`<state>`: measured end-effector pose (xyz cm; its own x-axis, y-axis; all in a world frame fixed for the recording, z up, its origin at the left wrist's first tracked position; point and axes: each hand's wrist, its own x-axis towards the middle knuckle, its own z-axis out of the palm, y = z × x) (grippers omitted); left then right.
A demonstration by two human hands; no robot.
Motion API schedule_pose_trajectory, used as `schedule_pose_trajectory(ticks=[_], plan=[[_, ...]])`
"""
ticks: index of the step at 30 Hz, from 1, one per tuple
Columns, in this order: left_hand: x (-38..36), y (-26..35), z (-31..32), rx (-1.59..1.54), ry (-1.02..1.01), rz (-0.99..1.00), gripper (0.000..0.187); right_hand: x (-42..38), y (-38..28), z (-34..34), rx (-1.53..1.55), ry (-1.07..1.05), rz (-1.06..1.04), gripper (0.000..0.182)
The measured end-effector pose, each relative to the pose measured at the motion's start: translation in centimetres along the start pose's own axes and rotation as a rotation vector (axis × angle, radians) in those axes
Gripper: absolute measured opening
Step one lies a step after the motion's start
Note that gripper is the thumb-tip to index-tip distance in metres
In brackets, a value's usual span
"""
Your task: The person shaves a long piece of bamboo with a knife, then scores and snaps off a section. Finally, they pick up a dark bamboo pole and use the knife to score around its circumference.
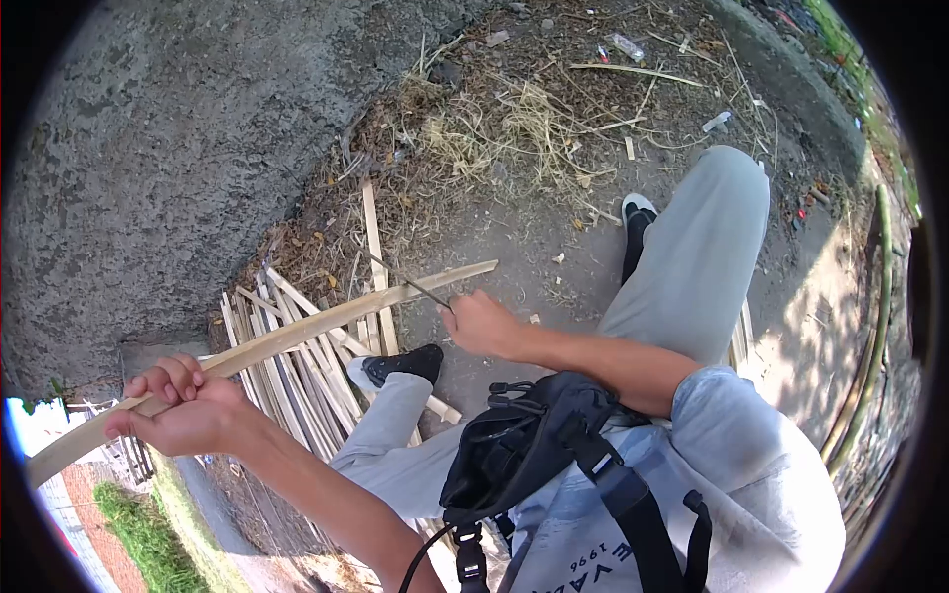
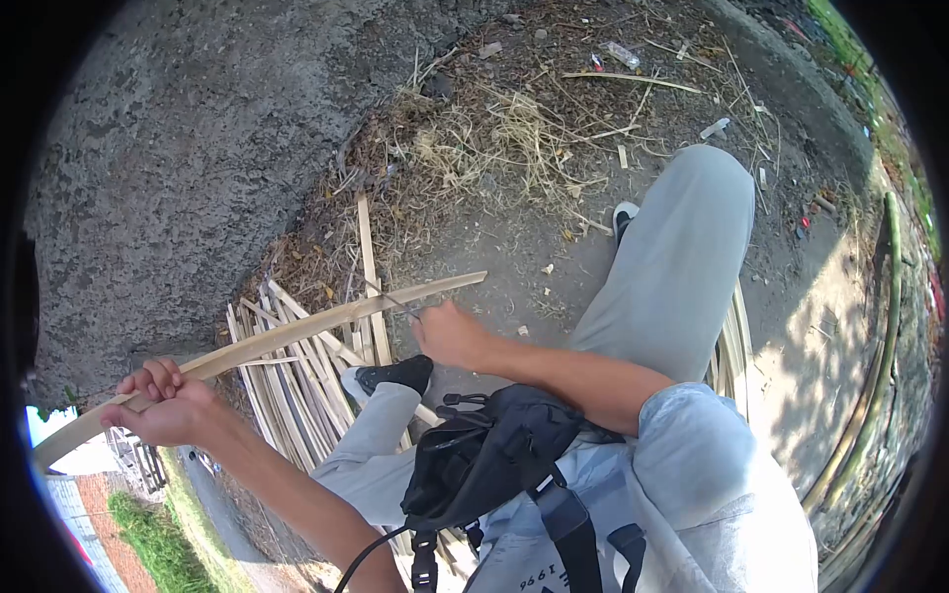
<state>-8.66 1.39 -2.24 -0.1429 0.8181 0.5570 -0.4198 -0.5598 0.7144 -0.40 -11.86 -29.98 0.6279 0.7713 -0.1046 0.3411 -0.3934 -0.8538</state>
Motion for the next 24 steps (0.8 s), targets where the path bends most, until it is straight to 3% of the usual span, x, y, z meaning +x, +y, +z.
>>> schedule_pose_trajectory(ticks=[3, 6, 12, 14, 17, 20, 24], plan=[[-0.7, 0.6, -0.1, 0.019, 0.000, 0.005, 0.058, 0.9, 5.2, 3.7, -0.015, -0.082, 0.120, 0.031], [-0.1, 0.7, -1.1, -0.001, 0.023, 0.016, 0.058, 1.7, 5.7, 0.9, -0.035, -0.200, 0.149, 0.032], [0.2, -0.3, -1.3, 0.015, 0.009, -0.016, 0.059, -0.3, 2.8, 2.5, -0.063, 0.018, 0.040, 0.030], [0.7, 0.6, -1.0, -0.006, 0.004, -0.021, 0.059, 1.2, 10.4, 5.0, -0.147, -0.127, 0.216, 0.029], [0.8, 0.5, -1.2, -0.021, 0.088, -0.035, 0.058, 2.8, 10.6, 3.8, -0.368, -0.301, -0.043, 0.027], [1.3, -0.1, -1.5, -0.010, 0.017, -0.025, 0.058, 0.2, 3.6, 2.0, -0.098, -0.046, 0.082, 0.024], [1.7, -0.3, -2.0, -0.022, -0.005, -0.039, 0.058, 0.2, 10.1, 4.3, -0.151, -0.123, 0.132, 0.029]])
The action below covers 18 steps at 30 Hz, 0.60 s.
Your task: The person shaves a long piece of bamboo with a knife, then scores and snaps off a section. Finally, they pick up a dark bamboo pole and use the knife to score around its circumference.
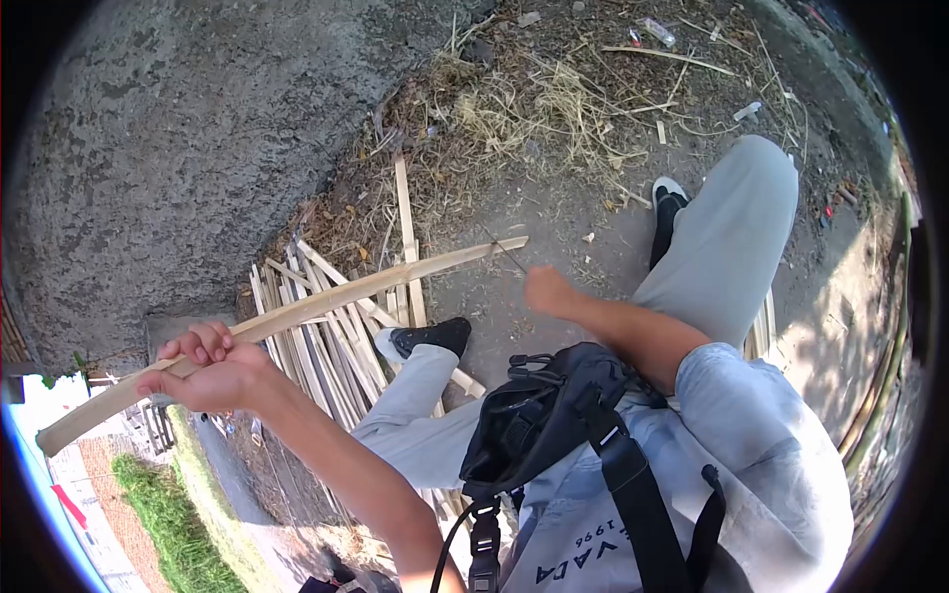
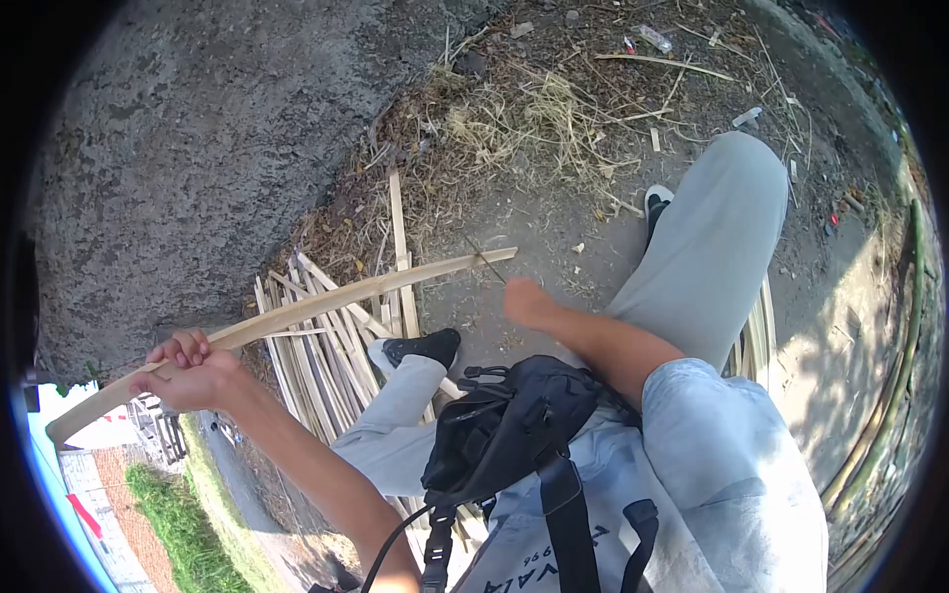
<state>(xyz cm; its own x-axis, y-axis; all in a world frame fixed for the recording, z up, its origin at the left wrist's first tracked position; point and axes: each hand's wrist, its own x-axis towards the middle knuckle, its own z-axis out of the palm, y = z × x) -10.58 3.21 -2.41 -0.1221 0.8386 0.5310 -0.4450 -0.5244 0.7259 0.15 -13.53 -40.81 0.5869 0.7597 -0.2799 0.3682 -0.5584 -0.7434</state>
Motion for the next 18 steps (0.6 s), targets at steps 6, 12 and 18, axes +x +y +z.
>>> schedule_pose_trajectory(ticks=[6, 12, 18], plan=[[-0.6, 0.5, 0.8, 0.031, 0.070, -0.019, 0.060, 1.3, -0.2, -0.8, -0.061, -0.023, -0.039, 0.027], [-0.4, 0.5, 0.5, 0.057, 0.086, -0.042, 0.063, 0.2, 4.6, -0.8, -0.221, -0.077, 0.018, 0.024], [-1.0, 0.2, 0.3, 0.074, 0.070, -0.010, 0.066, -1.0, 1.7, -0.3, -0.123, -0.102, 0.107, 0.023]])
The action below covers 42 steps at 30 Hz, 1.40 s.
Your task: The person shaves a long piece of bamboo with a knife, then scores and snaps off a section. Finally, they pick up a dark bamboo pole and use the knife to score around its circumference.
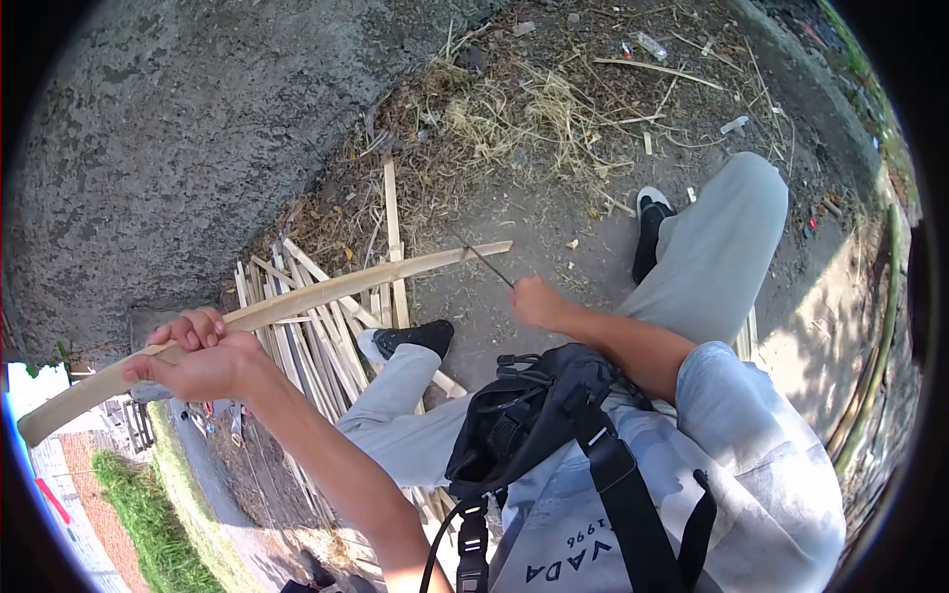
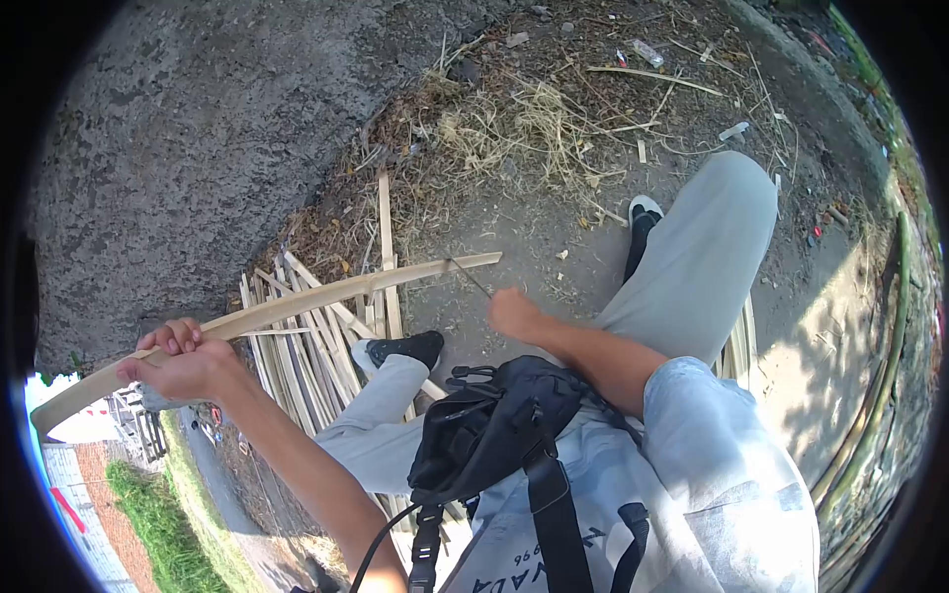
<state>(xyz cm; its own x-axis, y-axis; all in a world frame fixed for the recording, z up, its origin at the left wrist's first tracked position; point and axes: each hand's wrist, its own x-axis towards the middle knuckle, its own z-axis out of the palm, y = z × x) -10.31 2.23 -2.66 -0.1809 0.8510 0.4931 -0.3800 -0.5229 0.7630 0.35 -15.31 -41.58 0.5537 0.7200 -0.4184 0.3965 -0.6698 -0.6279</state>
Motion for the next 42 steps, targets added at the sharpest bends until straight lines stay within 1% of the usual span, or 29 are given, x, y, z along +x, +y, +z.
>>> schedule_pose_trajectory(ticks=[2, 5, 8, 11, 14, 17, 18, 20, 23, 24, 26, 29, 32, 38, 41, 42], plan=[[0.1, 0.4, 0.1, -0.010, -0.029, -0.005, 0.066, -0.3, 2.6, 0.7, -0.008, -0.046, 0.089, 0.024], [-0.8, 1.0, 0.8, -0.042, -0.064, -0.046, 0.066, 0.7, 4.7, -0.3, -0.123, -0.120, 0.139, 0.024], [-1.5, 1.0, 1.5, -0.031, -0.070, -0.025, 0.066, 1.8, 4.1, 1.6, -0.036, -0.023, 0.166, 0.026], [-2.1, 1.2, 2.3, -0.054, -0.087, -0.032, 0.066, 0.5, 4.2, 1.1, -0.008, -0.045, 0.202, 0.028], [-2.6, 1.6, 2.8, -0.089, -0.105, -0.070, 0.065, -0.5, 5.6, 0.2, -0.113, -0.111, 0.171, 0.028], [-2.8, 1.7, 2.9, -0.110, -0.107, -0.098, 0.065, 0.4, 3.5, 0.7, -0.197, -0.225, 0.170, 0.030], [-2.8, 1.7, 2.5, -0.102, -0.104, -0.098, 0.065, 0.2, 3.1, 1.1, -0.159, -0.227, 0.202, 0.029], [-2.3, 1.5, 2.3, -0.105, -0.108, -0.093, 0.065, 0.2, 2.6, 0.8, -0.078, -0.208, 0.265, 0.026], [-2.3, 1.6, 2.5, -0.110, -0.095, -0.083, 0.065, -0.4, 4.2, 0.3, -0.200, -0.158, 0.142, 0.029], [-2.3, 1.5, 2.5, -0.106, -0.093, -0.070, 0.064, -0.5, 4.3, -0.2, -0.186, -0.154, 0.159, 0.029], [-2.1, 1.3, 2.5, -0.092, -0.091, -0.052, 0.064, -1.1, 3.2, -1.5, -0.158, -0.152, 0.199, 0.030], [-1.8, 1.2, 2.7, -0.090, -0.094, -0.055, 0.062, -3.0, 1.3, -4.2, -0.123, -0.052, 0.126, 0.027], [-1.7, 1.2, 3.6, -0.038, -0.045, -0.024, 0.060, -4.1, 0.0, -5.6, -0.111, 0.045, 0.072, 0.028], [-1.0, 0.8, 4.0, -0.007, -0.017, -0.009, 0.058, -5.0, -0.7, -6.7, -0.061, 0.069, 0.084, 0.028], [-0.2, 0.1, 3.5, -0.039, -0.068, -0.007, 0.058, -5.7, -2.7, -8.5, -0.007, 0.098, 0.069, 0.029], [-0.3, 0.1, 3.7, -0.029, -0.065, -0.010, 0.056, -5.1, -2.5, -7.9, 0.005, 0.100, 0.060, 0.029]])
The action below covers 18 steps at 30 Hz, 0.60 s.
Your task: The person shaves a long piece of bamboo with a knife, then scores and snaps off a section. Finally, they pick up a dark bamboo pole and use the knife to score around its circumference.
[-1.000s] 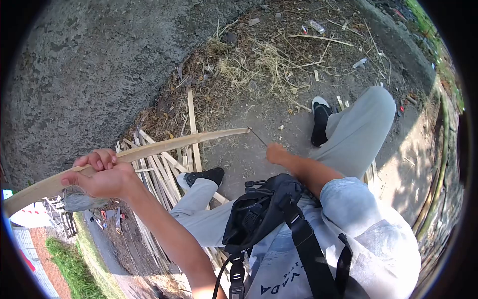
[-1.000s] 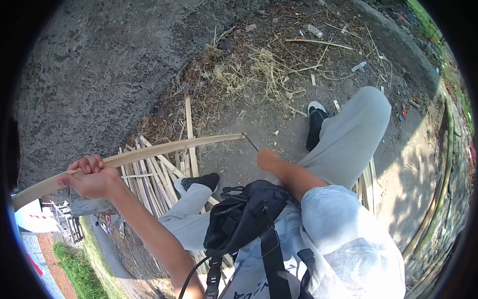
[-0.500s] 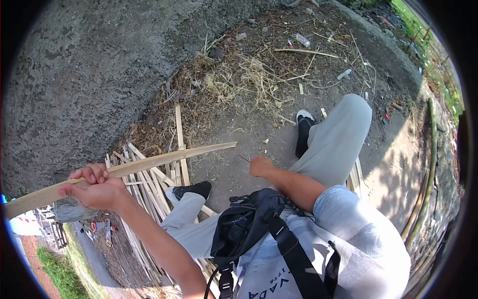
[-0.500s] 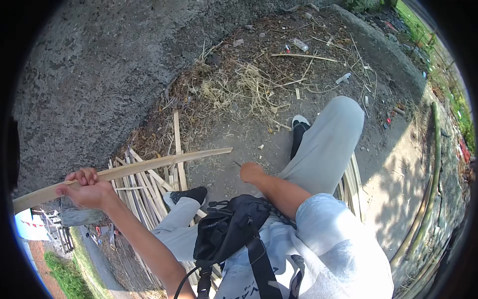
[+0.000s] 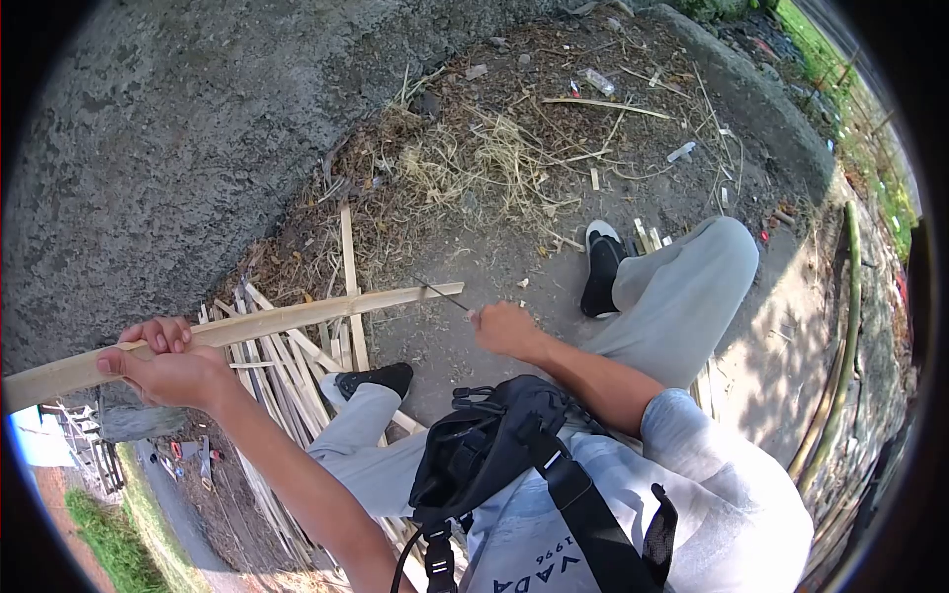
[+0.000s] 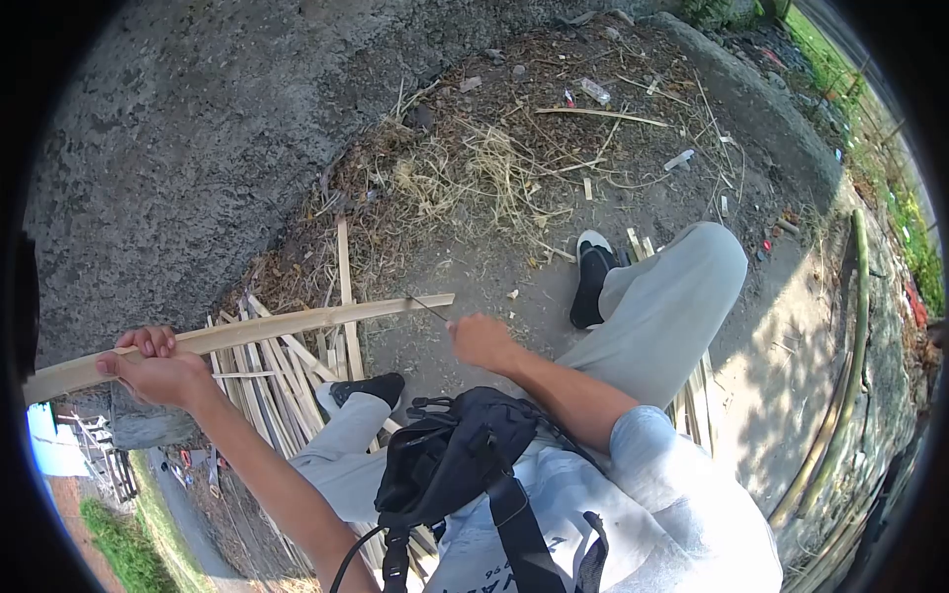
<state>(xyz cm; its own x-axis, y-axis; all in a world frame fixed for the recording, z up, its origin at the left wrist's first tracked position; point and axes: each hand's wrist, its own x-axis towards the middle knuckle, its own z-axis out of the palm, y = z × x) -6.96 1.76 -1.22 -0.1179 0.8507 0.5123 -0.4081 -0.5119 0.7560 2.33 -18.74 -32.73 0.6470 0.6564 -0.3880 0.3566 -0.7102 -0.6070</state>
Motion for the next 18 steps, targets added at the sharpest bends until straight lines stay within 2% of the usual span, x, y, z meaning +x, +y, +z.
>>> schedule_pose_trajectory(ticks=[2, 5, 11, 18], plan=[[-0.3, 0.2, 0.5, 0.016, 0.004, -0.008, 0.053, 2.1, 1.5, 2.8, 0.027, 0.006, -0.014, 0.030], [-0.4, 0.2, 1.1, 0.019, 0.015, 0.001, 0.057, 7.6, 8.1, 10.2, -0.035, -0.071, 0.021, 0.030], [-0.5, 0.1, 1.9, 0.012, -0.026, -0.016, 0.058, 6.4, 7.8, 8.0, -0.136, -0.076, 0.155, 0.029], [0.5, -0.7, 1.2, 0.007, -0.082, -0.013, 0.059, 5.3, 5.1, 7.5, -0.093, -0.086, 0.056, 0.031]])
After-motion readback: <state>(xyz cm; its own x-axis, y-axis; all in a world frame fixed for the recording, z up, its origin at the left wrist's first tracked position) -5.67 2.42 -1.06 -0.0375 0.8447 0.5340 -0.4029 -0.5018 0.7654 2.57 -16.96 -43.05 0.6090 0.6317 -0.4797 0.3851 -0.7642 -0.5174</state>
